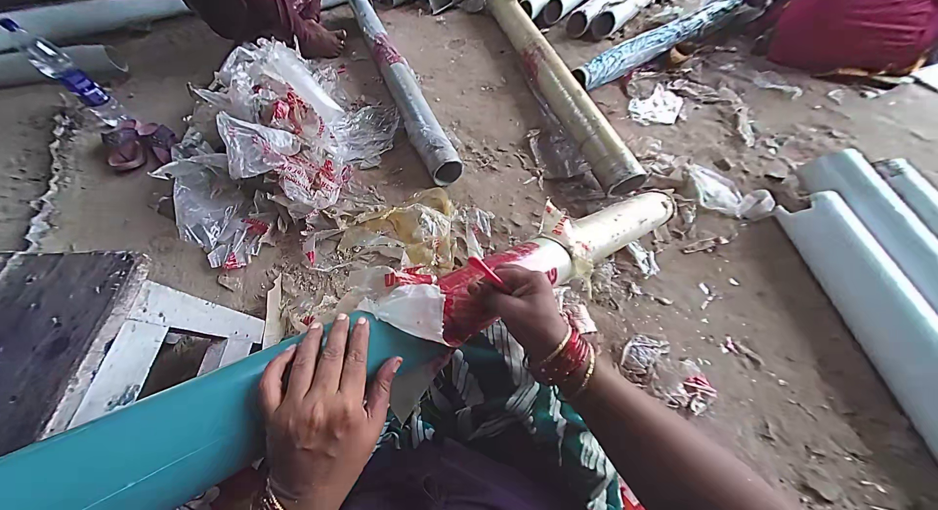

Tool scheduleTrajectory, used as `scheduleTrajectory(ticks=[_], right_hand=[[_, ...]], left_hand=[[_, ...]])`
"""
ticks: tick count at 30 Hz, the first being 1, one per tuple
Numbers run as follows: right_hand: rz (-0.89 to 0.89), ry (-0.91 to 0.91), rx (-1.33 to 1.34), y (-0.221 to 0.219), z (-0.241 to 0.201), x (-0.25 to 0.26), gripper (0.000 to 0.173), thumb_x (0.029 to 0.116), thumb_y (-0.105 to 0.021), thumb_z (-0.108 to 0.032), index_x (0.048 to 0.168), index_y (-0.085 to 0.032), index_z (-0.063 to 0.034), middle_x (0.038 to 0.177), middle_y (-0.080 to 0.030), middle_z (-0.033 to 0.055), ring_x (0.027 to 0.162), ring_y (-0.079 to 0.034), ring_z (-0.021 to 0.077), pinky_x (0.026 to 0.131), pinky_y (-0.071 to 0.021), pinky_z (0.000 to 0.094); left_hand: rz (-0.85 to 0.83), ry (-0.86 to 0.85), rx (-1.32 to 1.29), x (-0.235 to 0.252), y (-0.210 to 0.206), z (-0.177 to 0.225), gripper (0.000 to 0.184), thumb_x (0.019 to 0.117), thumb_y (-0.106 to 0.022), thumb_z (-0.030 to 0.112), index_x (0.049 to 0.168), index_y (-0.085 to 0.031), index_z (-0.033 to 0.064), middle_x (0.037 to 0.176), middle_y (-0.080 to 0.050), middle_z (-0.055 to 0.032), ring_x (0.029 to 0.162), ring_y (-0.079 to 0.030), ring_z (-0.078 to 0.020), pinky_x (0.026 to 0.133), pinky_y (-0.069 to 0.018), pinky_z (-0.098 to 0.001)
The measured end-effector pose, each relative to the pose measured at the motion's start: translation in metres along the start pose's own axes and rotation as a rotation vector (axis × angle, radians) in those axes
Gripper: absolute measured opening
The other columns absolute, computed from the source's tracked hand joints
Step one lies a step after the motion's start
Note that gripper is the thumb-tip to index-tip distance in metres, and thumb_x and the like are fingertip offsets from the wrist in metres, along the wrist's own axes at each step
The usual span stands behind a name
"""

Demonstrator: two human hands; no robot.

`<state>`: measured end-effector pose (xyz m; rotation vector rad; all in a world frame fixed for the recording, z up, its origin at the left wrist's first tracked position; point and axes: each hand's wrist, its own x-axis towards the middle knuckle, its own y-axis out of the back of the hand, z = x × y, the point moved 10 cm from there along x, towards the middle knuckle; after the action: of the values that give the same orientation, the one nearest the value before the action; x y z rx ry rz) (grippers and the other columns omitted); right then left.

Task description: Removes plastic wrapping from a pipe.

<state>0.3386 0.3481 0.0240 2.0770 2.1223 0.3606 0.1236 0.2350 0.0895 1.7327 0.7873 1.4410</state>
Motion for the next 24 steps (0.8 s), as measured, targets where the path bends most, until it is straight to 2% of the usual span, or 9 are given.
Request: scheduleTrajectory(ticks=[3, 4, 5, 6, 7, 12, 15, 19, 24], right_hand=[[-0.18, 0.079, -0.225, -0.012, -0.011, 0.002, 0.021, 0.0935, -0.064, -0.021, 0.079, -0.066, -0.0066, 0.07, -0.06, 0.0007, 0.063, -0.058, 0.0086, 0.06, -0.0485, 0.032], [-0.238, 0.092, -0.299, -0.018, -0.014, 0.002, 0.03, 0.0961, -0.061, -0.033, 0.081, -0.065, -0.0063, 0.071, -0.058, 0.0026, 0.065, -0.057, 0.0138, 0.061, -0.0463, 0.0386], [-0.289, 0.108, -0.374, -0.023, -0.017, 0.0, 0.042, 0.0976, -0.057, -0.046, 0.086, -0.066, -0.0059, 0.074, -0.06, 0.0049, 0.068, -0.059, 0.0183, 0.064, -0.0467, 0.0437], [-0.341, 0.116, -0.433, -0.028, -0.021, -0.002, 0.049, 0.0983, -0.057, -0.05, 0.097, -0.07, -0.0031, 0.085, -0.067, 0.0111, 0.078, -0.065, 0.0257, 0.07, -0.0506, 0.0513], [-0.382, 0.123, -0.469, -0.033, -0.025, -0.006, 0.047, 0.0991, -0.059, -0.046, 0.105, -0.071, -0.0009, 0.095, -0.069, 0.0157, 0.086, -0.068, 0.0309, 0.076, -0.052, 0.0554], [-0.286, 0.378, -0.334, -0.034, -0.037, -0.023, 0.018, 0.0891, -0.069, -0.015, 0.077, -0.067, -0.0027, 0.073, -0.065, 0.0069, 0.066, -0.063, 0.0151, 0.061, -0.0507, 0.0348], [-0.238, 0.218, -0.235, -0.024, -0.025, -0.022, 0.023, 0.0849, -0.071, -0.011, 0.065, -0.06, -0.0065, 0.067, -0.06, -0.0001, 0.062, -0.054, 0.0032, 0.058, -0.0426, 0.0229], [-0.242, -0.022, -0.155, -0.019, -0.013, -0.015, 0.03, 0.0805, -0.076, -0.004, 0.059, -0.056, -0.011, 0.057, -0.054, -0.0061, 0.054, -0.048, -0.0021, 0.052, -0.0368, 0.02], [-0.223, -0.239, -0.047, -0.006, 0.004, -0.005, 0.03, 0.0796, -0.075, 0.006, 0.06, -0.058, -0.0094, 0.054, -0.057, -0.0027, 0.05, -0.051, 0.0021, 0.049, -0.0401, 0.022]], left_hand=[[-0.065, -0.012, -0.124, 0.03, 0.005, 0.01, 0.093, 0.0974, -0.033, 0.075, 0.123, -0.072, -0.0052, 0.085, -0.075, -0.0205, 0.077, -0.072, -0.039, 0.077, -0.0516, -0.0568], [-0.081, -0.031, -0.202, 0.039, 0.001, 0.019, 0.098, 0.0934, -0.036, 0.079, 0.129, -0.067, -0.0065, 0.088, -0.074, -0.0224, 0.079, -0.071, -0.041, 0.076, -0.053, -0.0578], [-0.135, -0.05, -0.291, 0.044, -0.007, 0.028, 0.101, 0.0902, -0.041, 0.081, 0.141, -0.059, -0.0045, 0.11, -0.072, -0.0261, 0.097, -0.07, -0.045, 0.083, -0.0542, -0.0608], [-0.179, -0.073, -0.35, 0.045, -0.014, 0.036, 0.102, 0.0883, -0.046, 0.08, 0.15, -0.05, -0.0007, 0.132, -0.063, -0.0287, 0.114, -0.065, -0.0486, 0.089, -0.0528, -0.063], [-0.17, -0.093, -0.376, 0.043, -0.019, 0.043, 0.099, 0.0869, -0.053, 0.076, 0.151, -0.048, 0.0011, 0.136, -0.061, -0.0281, 0.117, -0.063, -0.0483, 0.087, -0.0532, -0.0621], [-0.153, -0.12, -0.331, 0.028, -0.019, 0.048, 0.066, 0.0859, -0.07, 0.049, 0.13, -0.066, -0.0002, 0.112, -0.07, -0.0241, 0.099, -0.07, -0.0429, 0.079, -0.0552, -0.0563], [-0.064, -0.163, -0.335, 0.021, -0.007, 0.053, 0.026, 0.0876, -0.063, 0.023, 0.103, -0.079, 0.0102, 0.093, -0.074, -0.0106, 0.09, -0.07, -0.0317, 0.075, -0.0514, -0.0464], [0.029, -0.244, -0.337, 0.015, 0.001, 0.052, 0.021, 0.0916, -0.061, 0.013, 0.096, -0.081, 0.0105, 0.091, -0.078, -0.0044, 0.091, -0.071, -0.0256, 0.079, -0.0513, -0.0402], [0.054, -0.276, -0.344, 0.012, 0.004, 0.046, 0.023, 0.093, -0.059, 0.007, 0.093, -0.081, 0.0102, 0.092, -0.079, -0.0041, 0.091, -0.07, -0.0244, 0.079, -0.049, -0.0378]])
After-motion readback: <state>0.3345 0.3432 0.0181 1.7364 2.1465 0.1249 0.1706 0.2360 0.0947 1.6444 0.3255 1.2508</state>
